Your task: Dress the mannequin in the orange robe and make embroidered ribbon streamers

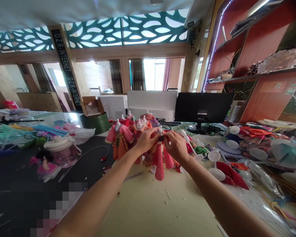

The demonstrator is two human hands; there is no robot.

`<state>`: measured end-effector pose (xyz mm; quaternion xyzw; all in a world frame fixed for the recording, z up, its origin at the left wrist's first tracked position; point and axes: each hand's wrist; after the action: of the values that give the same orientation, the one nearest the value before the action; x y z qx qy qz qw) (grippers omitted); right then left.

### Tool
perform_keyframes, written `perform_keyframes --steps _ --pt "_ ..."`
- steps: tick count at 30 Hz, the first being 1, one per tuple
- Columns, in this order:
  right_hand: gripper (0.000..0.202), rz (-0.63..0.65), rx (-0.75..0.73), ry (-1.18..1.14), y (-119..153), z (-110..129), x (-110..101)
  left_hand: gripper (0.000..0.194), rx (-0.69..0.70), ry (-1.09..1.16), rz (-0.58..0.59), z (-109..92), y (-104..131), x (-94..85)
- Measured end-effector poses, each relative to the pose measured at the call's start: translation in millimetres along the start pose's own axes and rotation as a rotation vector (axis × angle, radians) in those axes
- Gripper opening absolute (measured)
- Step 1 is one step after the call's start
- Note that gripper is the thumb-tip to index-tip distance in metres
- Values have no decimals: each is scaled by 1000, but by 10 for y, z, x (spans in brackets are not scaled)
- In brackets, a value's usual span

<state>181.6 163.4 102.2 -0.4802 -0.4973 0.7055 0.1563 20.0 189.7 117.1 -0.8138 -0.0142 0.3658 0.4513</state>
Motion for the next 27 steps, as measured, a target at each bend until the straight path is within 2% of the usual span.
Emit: perform_keyframes --steps 8,17,23,27 --pt "24 1 54 -33 -22 -61 -47 32 -19 54 24 -6 6 11" --pt "24 83 97 -145 -102 -56 -61 34 -55 106 63 -1 -3 -11" --pt "29 42 271 -294 -167 -120 -30 37 -77 127 85 18 4 -5" --pt "29 138 331 -454 -248 -197 19 35 -85 131 92 13 7 -1"
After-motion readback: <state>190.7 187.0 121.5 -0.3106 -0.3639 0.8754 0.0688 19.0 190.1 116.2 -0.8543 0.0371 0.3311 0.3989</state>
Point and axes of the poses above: each hand's wrist, its own y-axis away from the middle knuckle, its own x-axis out of the palm, z = x × y, and after that the axes turned 2 degrees about z, right-handed
